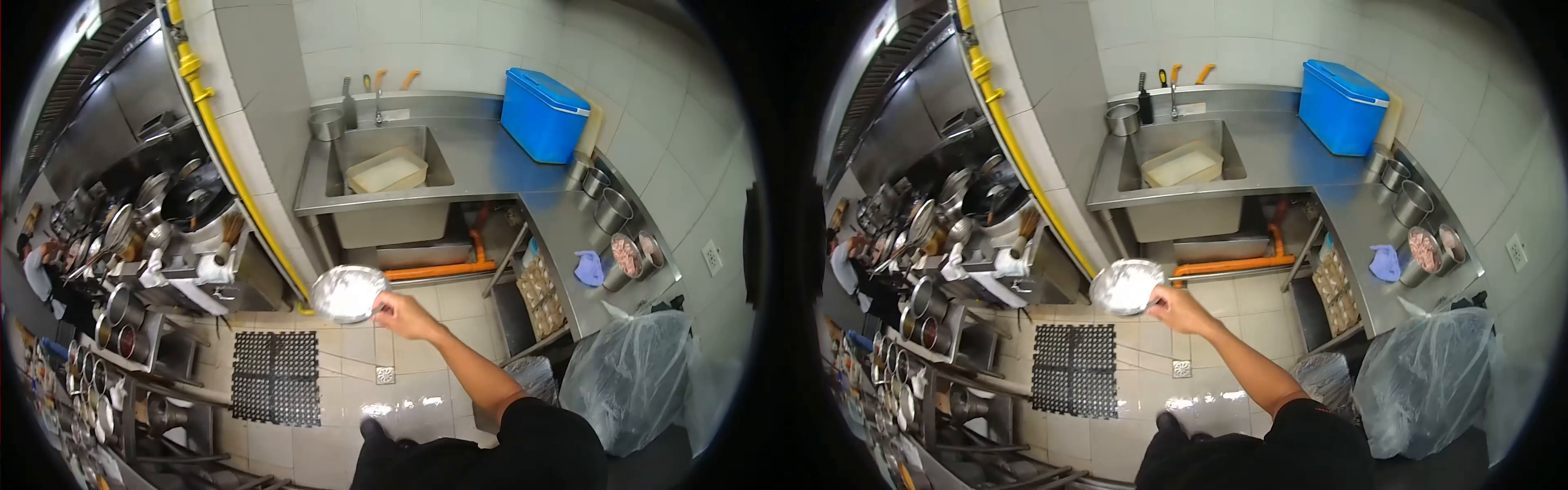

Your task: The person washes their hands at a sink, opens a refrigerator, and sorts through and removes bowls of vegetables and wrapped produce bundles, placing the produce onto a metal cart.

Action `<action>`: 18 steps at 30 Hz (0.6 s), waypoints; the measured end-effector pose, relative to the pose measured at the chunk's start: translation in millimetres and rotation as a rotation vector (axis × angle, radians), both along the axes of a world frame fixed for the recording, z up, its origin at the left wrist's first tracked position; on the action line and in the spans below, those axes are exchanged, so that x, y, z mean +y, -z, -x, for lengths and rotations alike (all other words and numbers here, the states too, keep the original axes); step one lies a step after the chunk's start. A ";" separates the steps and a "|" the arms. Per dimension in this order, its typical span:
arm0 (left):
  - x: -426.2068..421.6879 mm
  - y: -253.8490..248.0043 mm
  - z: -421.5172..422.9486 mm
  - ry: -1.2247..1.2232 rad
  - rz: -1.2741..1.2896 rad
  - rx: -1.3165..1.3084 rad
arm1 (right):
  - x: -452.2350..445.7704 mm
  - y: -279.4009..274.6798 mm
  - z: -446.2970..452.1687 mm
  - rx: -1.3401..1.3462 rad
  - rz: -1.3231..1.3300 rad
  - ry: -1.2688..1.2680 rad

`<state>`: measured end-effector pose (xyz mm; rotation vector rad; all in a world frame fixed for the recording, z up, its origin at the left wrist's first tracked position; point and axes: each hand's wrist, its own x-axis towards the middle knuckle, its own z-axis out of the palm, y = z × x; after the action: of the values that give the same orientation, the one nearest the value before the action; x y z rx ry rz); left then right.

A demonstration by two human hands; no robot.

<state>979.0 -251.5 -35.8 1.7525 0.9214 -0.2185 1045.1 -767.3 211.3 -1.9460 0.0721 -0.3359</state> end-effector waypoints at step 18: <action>-354.0 -52.6 -443.8 0.606 0.149 -0.491 | -435.4 19.4 -344.9 0.441 0.493 0.483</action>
<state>1422.8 -605.4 16.7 1.7885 0.0082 -0.2223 1390.0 -1202.7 192.0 -2.4539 0.8227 -0.2435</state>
